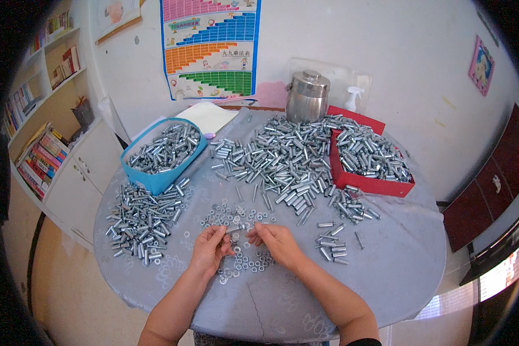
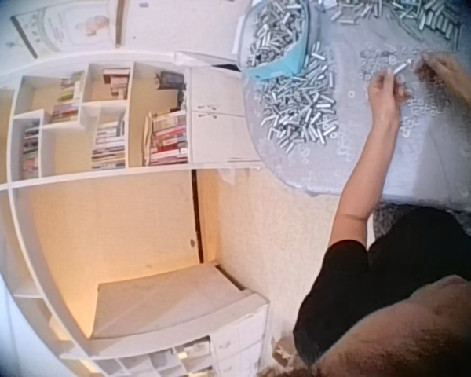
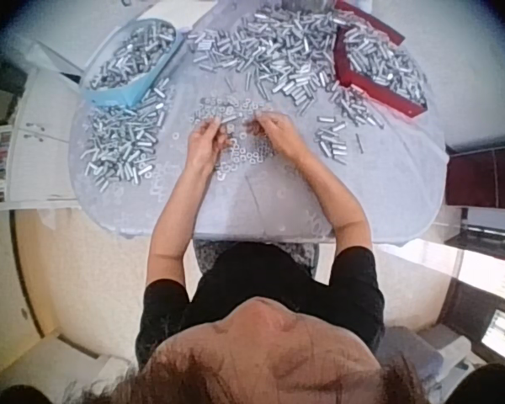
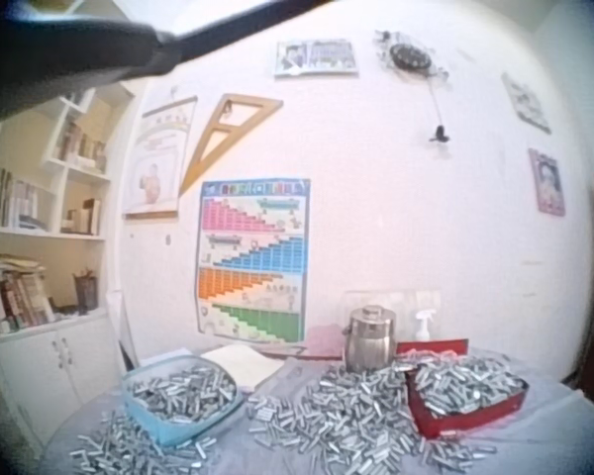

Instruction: The person sits at a table covered with metal fasteners and repeatedly picks up bolts and washers to assemble them by hand. They thread washers onto bolts one at a time and place the completed units into a pile on the table.

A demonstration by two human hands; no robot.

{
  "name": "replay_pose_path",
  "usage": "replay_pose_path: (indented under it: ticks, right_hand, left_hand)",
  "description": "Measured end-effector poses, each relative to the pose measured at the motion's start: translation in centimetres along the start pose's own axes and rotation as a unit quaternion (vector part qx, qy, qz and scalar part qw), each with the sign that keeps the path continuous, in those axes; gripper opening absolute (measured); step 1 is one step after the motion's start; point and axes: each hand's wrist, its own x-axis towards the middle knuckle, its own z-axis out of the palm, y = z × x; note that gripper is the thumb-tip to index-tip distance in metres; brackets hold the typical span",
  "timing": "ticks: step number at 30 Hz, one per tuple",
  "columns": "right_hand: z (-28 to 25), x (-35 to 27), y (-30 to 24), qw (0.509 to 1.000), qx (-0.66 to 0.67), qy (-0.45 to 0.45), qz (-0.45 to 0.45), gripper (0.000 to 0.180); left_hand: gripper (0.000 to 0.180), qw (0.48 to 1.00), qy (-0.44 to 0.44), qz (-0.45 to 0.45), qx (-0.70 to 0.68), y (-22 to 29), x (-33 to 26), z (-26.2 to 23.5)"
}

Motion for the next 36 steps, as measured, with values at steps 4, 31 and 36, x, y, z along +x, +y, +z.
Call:
replay_pose_path:
  ticks: [4, 31, 36]
  right_hand:
    - [0.5, -0.1, -0.5, 0.999, 0.007, 0.045, -0.006, 0.037]
    - [-1.3, 0.1, 0.6, 0.979, -0.156, 0.112, -0.072, 0.026]
    - [-7.9, 0.4, 1.2, 0.876, -0.328, 0.35, -0.044, 0.017]
  left_hand:
    - [0.012, 1.0, 0.007, 0.0, 0.01, -0.1, 0.0, 0.0]
    - [0.015, 0.99, -0.042, 0.032, 0.128, 0.0, -0.7, 1.7]
    - [0.017, 0.99, -0.021, 0.069, 0.118, 1.0, -0.4, 0.8]
